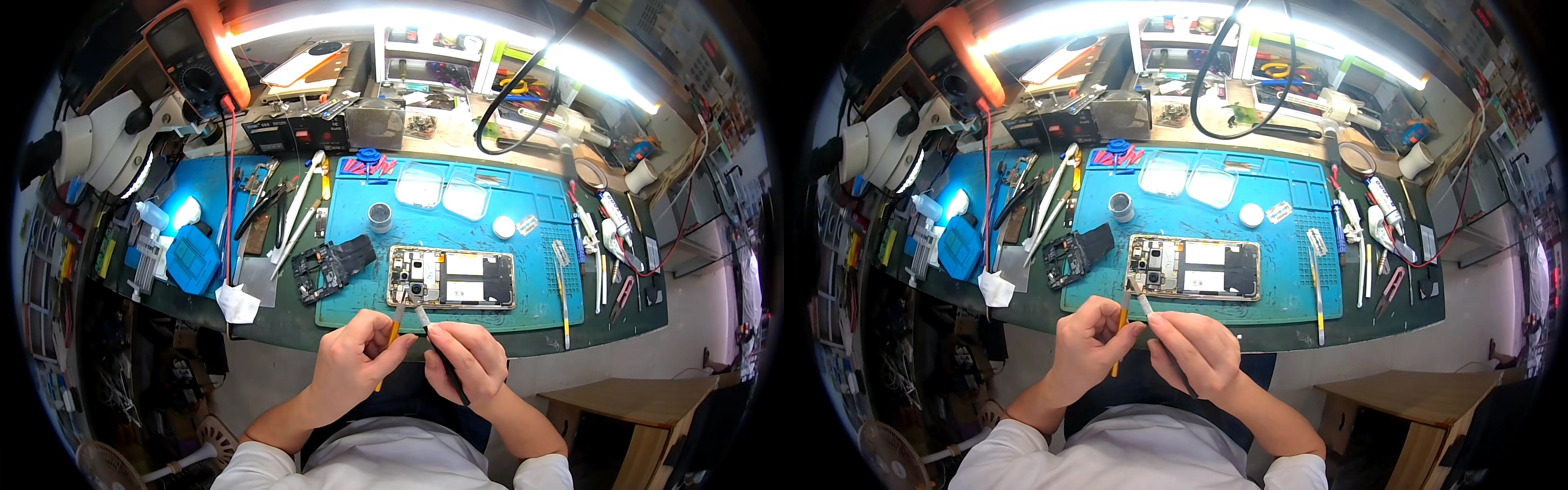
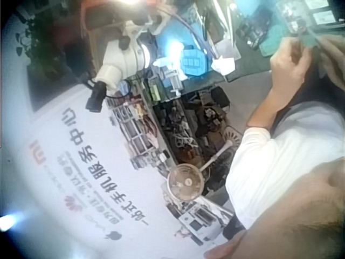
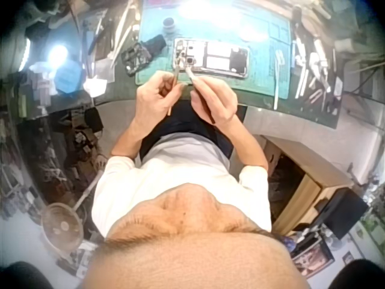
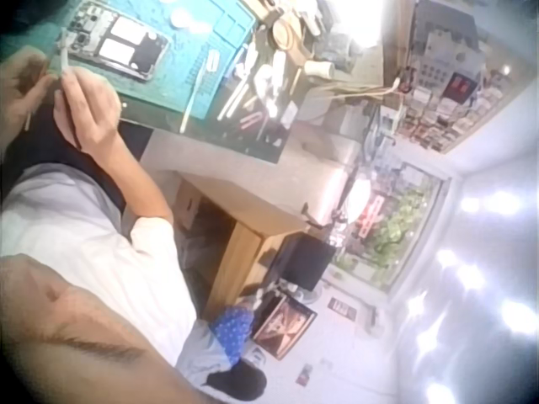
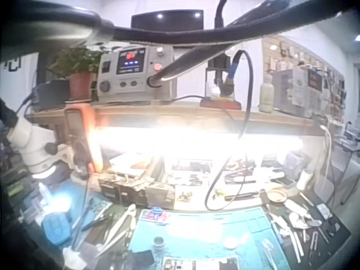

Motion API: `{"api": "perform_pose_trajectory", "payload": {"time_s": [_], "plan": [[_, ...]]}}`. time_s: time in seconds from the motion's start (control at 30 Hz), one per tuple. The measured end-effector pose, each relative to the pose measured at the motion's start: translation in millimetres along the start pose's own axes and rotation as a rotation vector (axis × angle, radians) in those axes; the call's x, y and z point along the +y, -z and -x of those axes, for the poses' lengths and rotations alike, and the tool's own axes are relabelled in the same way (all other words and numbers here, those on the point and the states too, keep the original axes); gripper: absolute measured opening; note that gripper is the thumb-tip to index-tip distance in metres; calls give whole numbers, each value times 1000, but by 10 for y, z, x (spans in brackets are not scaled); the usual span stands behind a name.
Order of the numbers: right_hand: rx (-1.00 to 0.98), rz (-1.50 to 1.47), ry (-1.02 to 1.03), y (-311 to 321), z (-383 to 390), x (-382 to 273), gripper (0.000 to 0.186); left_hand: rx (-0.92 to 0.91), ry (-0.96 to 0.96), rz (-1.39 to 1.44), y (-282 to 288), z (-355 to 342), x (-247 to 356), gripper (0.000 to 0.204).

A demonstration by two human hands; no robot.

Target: The person disassembles a smartphone, removes the motherboard, applies a substance to the internal frame, and reassembles the components using various tools.

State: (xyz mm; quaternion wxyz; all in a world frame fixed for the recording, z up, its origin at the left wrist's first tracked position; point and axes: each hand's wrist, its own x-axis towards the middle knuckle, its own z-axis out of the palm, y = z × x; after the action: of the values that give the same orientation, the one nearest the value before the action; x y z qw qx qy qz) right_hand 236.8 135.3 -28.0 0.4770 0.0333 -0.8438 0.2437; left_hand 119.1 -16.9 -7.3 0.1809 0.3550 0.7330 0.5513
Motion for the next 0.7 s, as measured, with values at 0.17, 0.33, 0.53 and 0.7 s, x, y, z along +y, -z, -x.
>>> {"api": "perform_pose_trajectory", "payload": {"time_s": [0.17,0.33,0.53,0.7], "plan": [[6,2,-12,2,-15,0,35,-10,5,-2,-1,2,10,24],[46,-27,-70,26,26,3,36,-13,22,43,-10,18,-50,26],[109,-161,-191,85,70,-10,32,126,-221,-248,47,-1,-95,25],[60,-275,-168,144,40,26,33,224,-369,-422,163,-69,-148,19]]}}
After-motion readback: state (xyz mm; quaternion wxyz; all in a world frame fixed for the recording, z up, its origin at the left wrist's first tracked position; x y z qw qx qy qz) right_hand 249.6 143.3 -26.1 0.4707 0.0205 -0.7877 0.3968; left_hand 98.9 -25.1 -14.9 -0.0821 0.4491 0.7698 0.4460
